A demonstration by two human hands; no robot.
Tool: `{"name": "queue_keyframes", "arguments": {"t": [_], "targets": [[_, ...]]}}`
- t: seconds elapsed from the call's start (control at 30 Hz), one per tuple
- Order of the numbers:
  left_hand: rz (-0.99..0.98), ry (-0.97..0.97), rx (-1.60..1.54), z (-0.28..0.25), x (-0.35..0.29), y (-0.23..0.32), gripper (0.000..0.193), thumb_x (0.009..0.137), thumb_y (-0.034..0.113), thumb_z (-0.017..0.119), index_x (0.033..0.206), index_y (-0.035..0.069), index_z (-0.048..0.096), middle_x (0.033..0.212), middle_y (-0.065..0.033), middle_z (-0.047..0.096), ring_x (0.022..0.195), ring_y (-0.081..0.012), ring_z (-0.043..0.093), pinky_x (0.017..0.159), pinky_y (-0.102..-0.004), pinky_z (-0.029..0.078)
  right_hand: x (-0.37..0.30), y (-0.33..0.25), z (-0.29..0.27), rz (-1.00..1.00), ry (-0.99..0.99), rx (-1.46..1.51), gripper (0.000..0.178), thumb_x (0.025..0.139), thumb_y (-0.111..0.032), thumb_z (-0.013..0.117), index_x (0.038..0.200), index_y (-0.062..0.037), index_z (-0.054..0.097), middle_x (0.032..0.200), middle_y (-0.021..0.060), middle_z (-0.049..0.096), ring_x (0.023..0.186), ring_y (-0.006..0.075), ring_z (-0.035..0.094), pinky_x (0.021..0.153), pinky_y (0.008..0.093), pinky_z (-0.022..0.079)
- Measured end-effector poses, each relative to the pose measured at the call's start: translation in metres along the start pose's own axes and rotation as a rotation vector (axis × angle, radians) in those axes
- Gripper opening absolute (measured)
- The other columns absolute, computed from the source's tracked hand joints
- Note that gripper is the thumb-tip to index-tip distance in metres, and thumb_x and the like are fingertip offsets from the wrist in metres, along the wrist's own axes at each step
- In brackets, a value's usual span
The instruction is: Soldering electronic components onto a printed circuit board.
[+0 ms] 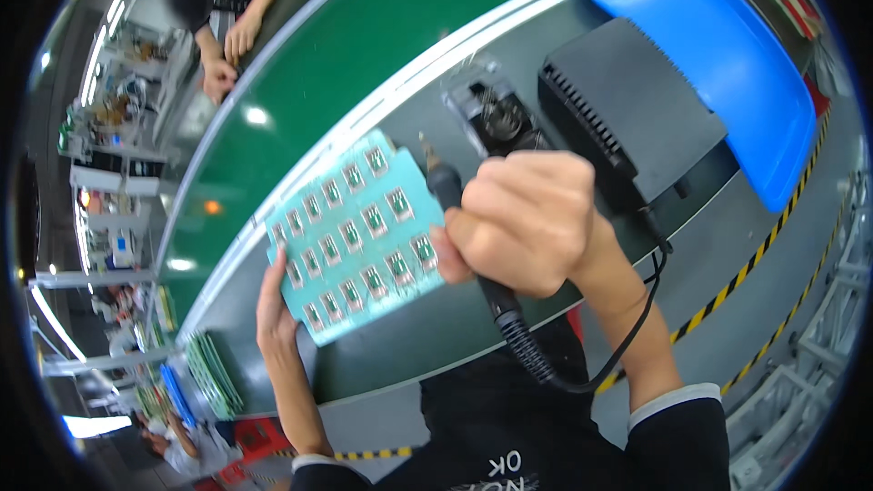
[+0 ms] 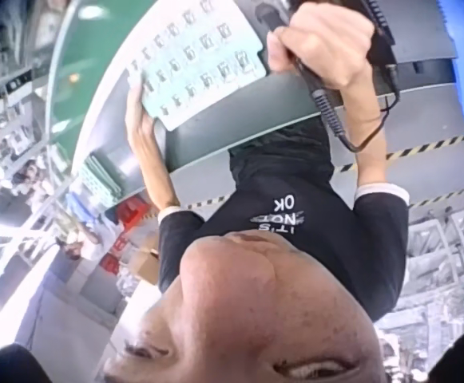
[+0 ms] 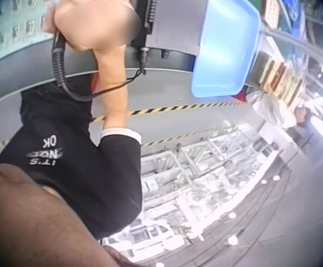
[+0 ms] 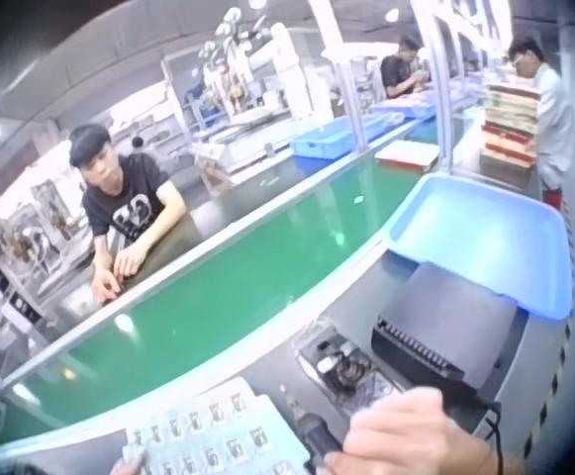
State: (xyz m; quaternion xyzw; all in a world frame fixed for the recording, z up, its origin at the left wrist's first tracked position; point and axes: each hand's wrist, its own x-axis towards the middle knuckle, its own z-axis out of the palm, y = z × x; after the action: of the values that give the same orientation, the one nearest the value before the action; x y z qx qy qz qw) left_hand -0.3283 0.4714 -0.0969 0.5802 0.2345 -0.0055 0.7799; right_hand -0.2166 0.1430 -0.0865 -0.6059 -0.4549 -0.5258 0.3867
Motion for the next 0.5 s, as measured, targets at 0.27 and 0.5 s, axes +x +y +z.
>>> {"name": "queue_keyframes", "arguments": {"t": [0.27, 0.5], "targets": [[0.015, -0.046, -0.183, 0.024, -0.015, -0.002, 0.044, 0.092, 0.023, 0.051, 0.128, -0.001, 0.041, 0.124, -0.0161, 0.052, 0.109, -0.0274, 0.055, 0.092, -0.0401, 0.046, 0.008, -0.02, -0.043, -0.022, -0.015, -0.126, 0.029, 0.072, -0.012, 0.065, 0.059, -0.0107, 0.039, 0.054, -0.002, 0.036, 0.043, 0.0099, 0.039, 0.038, 0.022, 0.031], [0.174, -0.064, -0.293, 0.001, 0.034, 0.044, 0.043, 0.093, 0.021, 0.049, 0.129, 0.0, 0.04, 0.128, -0.0155, 0.049, 0.114, -0.0291, 0.052, 0.097, -0.0457, 0.042, 0.013, -0.027, -0.046, -0.005, -0.023, -0.114, 0.019, 0.066, -0.008, 0.065, 0.062, -0.0072, 0.047, 0.056, -0.0001, 0.045, 0.044, 0.0123, 0.045, 0.038, 0.022, 0.036]]}}
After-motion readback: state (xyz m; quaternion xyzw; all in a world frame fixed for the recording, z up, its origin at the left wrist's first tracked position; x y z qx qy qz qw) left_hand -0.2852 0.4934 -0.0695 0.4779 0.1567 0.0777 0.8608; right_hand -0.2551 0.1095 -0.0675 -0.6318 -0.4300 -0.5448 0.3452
